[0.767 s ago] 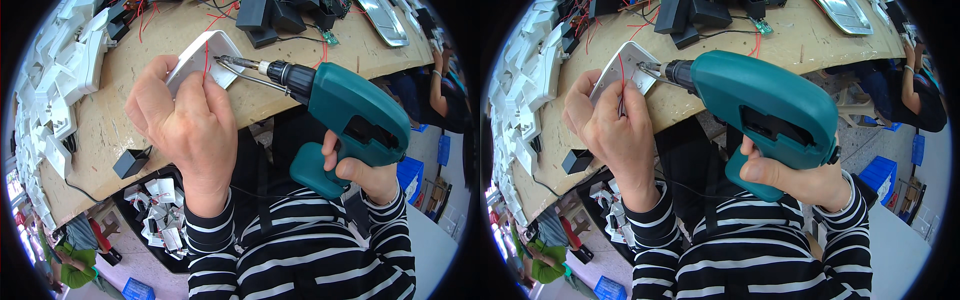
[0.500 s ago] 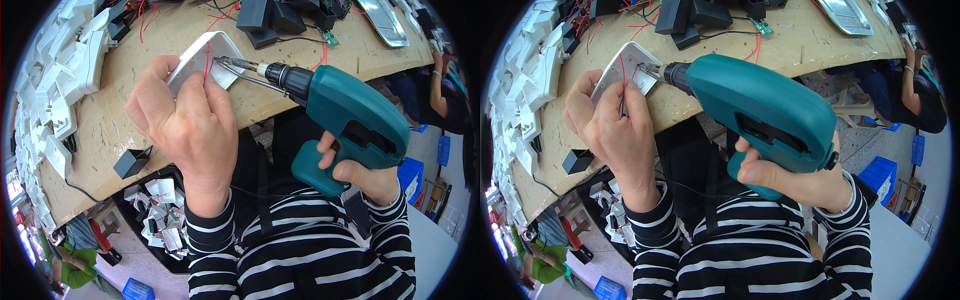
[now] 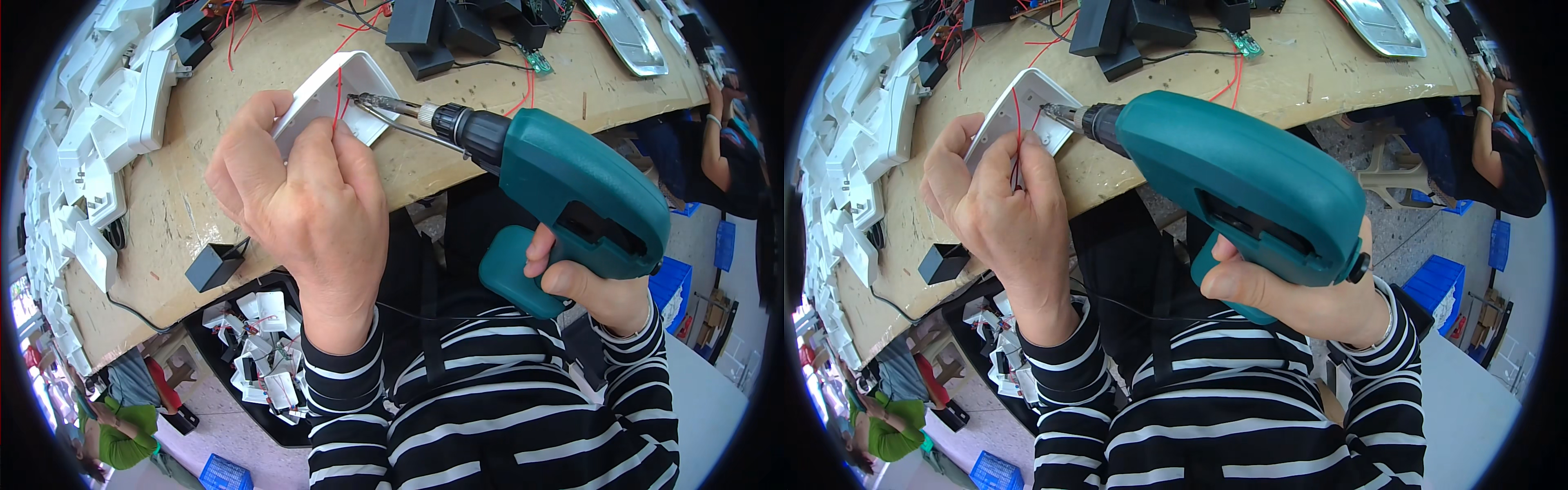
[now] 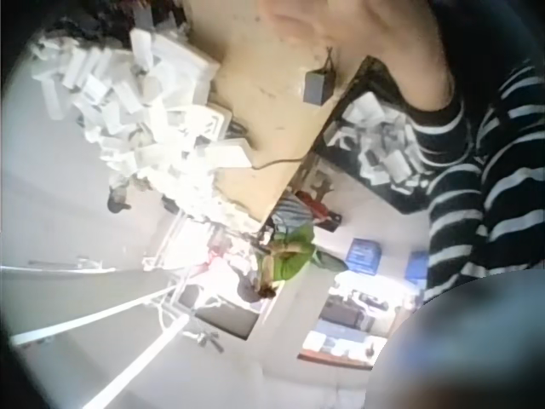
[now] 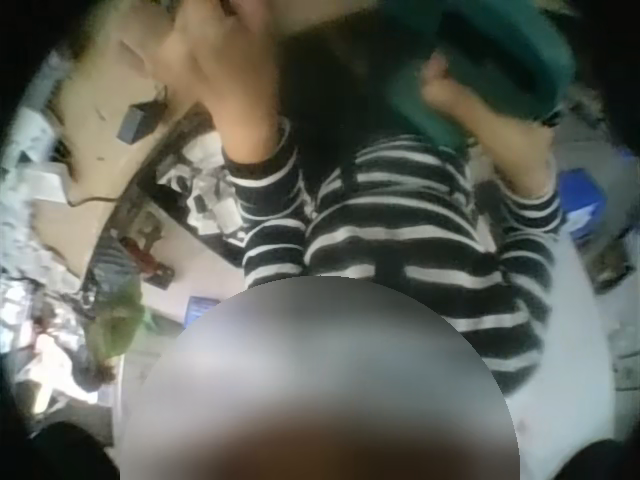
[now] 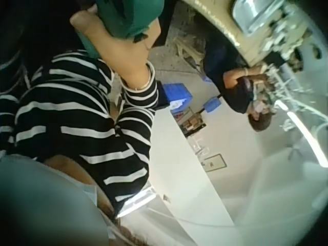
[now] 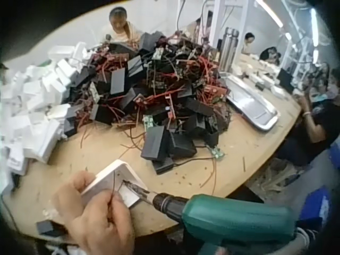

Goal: Soldering small electrical wires into plastic casing components at a manual workstation.

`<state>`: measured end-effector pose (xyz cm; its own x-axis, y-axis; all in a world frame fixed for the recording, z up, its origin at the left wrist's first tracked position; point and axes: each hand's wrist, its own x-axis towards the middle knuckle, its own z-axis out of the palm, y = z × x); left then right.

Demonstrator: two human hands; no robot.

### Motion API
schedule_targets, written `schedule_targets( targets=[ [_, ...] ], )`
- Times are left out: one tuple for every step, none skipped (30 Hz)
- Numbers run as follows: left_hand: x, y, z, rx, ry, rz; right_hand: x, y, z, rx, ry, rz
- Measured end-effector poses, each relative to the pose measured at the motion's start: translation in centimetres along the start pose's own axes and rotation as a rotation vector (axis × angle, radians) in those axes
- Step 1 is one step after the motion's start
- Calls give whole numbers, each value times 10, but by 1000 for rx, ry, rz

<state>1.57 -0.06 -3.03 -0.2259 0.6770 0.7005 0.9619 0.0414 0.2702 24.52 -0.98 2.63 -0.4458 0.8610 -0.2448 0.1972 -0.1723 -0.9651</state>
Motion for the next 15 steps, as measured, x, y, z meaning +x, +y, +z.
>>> schedule_targets(
  targets=[
    [0, 0, 0, 1, 0, 5, 0, -1, 1, 26, 8, 8],
    [0, 0, 0, 2, 0, 5, 0, -1, 1, 52, 15, 16],
    [0, 0, 0, -1, 2, 1, -1, -1, 1, 51, 15, 16],
    [0, 0, 0, -5, 3, -2, -1, -1, 2, 81, 17, 37],
    [0, 0, 0, -5, 3, -3, -2, -1, 2, 110, 19, 57],
    [0, 0, 0, -4, 4, -4, -2, -1, 2, 110, 19, 57],
    [0, 0, 0, -2, 4, -5, -2, -1, 1, 88, 16, 66],
    [0, 0, 0, -2, 4, -5, -2, -1, 1, 66, 12, 75],
    [0, -1, 0, 1, 4, 1, -3, -1, 0, 65, 13, 75],
    [0, -1, 0, 3, 3, 8, -3, -2, 0, 70, 12, 72],
    [0, -1, 0, 3, 4, 8, -4, -2, 0, 74, 11, 68],
    [0, 0, 1, 0, 8, 7, -4, -2, 0, 74, 12, 68],
    [0, 0, 1, -3, 13, 6, -5, -2, 1, 86, 21, 74],
    [0, 0, 1, -4, 13, 6, -5, -2, 1, 98, 31, 80],
    [0, 0, 1, -4, 14, 7, -5, -2, 1, 97, 31, 80]
  ],
)
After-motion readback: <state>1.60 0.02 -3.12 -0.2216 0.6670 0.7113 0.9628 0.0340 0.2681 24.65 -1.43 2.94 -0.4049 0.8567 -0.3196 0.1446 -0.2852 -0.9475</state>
